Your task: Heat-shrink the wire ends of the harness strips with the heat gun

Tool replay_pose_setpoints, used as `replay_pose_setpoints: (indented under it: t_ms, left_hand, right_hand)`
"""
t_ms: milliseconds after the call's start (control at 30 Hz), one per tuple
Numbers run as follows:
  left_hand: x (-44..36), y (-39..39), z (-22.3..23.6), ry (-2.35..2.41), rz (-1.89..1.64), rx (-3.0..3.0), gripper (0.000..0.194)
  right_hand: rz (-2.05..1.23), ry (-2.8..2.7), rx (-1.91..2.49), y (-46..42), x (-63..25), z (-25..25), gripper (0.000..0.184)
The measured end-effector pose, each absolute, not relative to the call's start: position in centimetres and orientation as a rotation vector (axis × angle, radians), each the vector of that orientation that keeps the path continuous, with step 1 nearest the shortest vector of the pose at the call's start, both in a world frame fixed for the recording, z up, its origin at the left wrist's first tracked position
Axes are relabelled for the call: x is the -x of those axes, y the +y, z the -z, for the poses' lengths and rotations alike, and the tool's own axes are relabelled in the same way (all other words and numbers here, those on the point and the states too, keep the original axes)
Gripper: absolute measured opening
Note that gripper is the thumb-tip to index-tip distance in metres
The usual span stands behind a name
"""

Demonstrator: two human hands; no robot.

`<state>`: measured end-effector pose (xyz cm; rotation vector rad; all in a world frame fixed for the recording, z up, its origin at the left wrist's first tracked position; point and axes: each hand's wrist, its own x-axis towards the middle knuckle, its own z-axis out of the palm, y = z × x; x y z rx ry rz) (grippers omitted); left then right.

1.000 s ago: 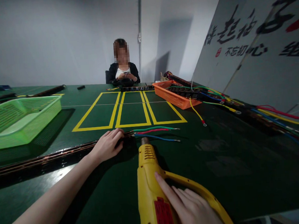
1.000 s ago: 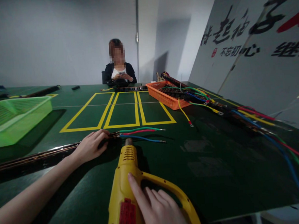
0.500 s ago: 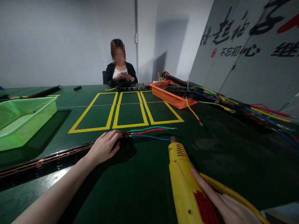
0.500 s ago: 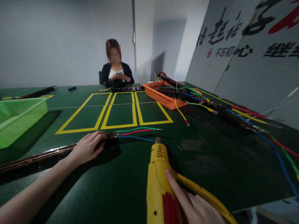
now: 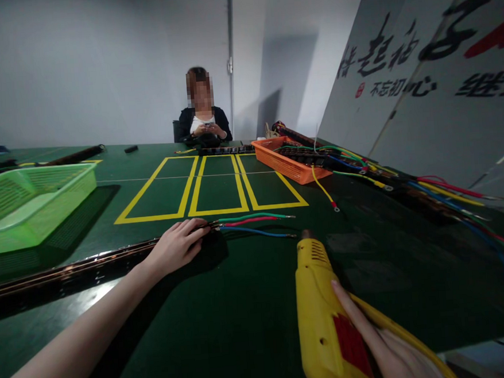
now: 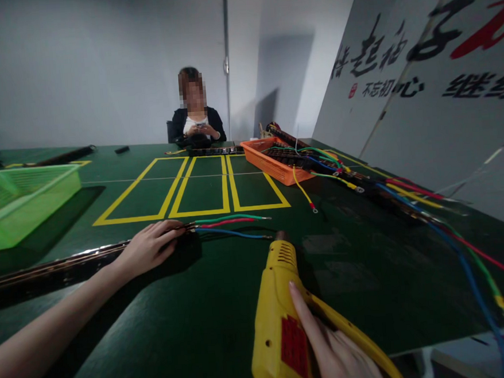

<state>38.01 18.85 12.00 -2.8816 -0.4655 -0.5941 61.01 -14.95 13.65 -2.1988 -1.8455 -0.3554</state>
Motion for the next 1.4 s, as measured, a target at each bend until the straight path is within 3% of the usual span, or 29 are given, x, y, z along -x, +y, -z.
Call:
replay_pose_setpoints:
  t_ms: [167,333,533,833,1233,1400]
  left_hand:
    - [-38.2,18.8,-12.3,-0.420,0.585,2.899,0.034]
    - [-38.3,18.8,-12.1,-0.435,0.596,2.905,0.035]
    - [-38.5,18.7,-11.8,-0.402,0.661,2.885,0.032]
    - [-38.6,18.5,-11.7,-0.366,0.639,2.838,0.025]
    - [-38.3,18.4,-11.6,-0.400,0.636,2.810,0.031]
    - [-38.3,18.3,-11.6,-0.415,0.654,2.823,0.031]
  right_hand:
    - [0.369,-1.839,2.130,-13.9,-59.6,-14.0,0.118]
    - [0.151,-1.876,2.114,-12.5,-58.2,-14.1,0.122]
    - [-0.058,-1.987,2.046,-9.8,-55.8,-13.9,0.110]
    - [0.111,-2.243,1.989,-7.4,-52.3,-13.6,0.097]
    - [0.106,-2.095,1.981,-8.7,-54.1,-14.1,0.100]
    - [0.065,-1.973,2.037,-10.5,-56.2,-14.3,0.113]
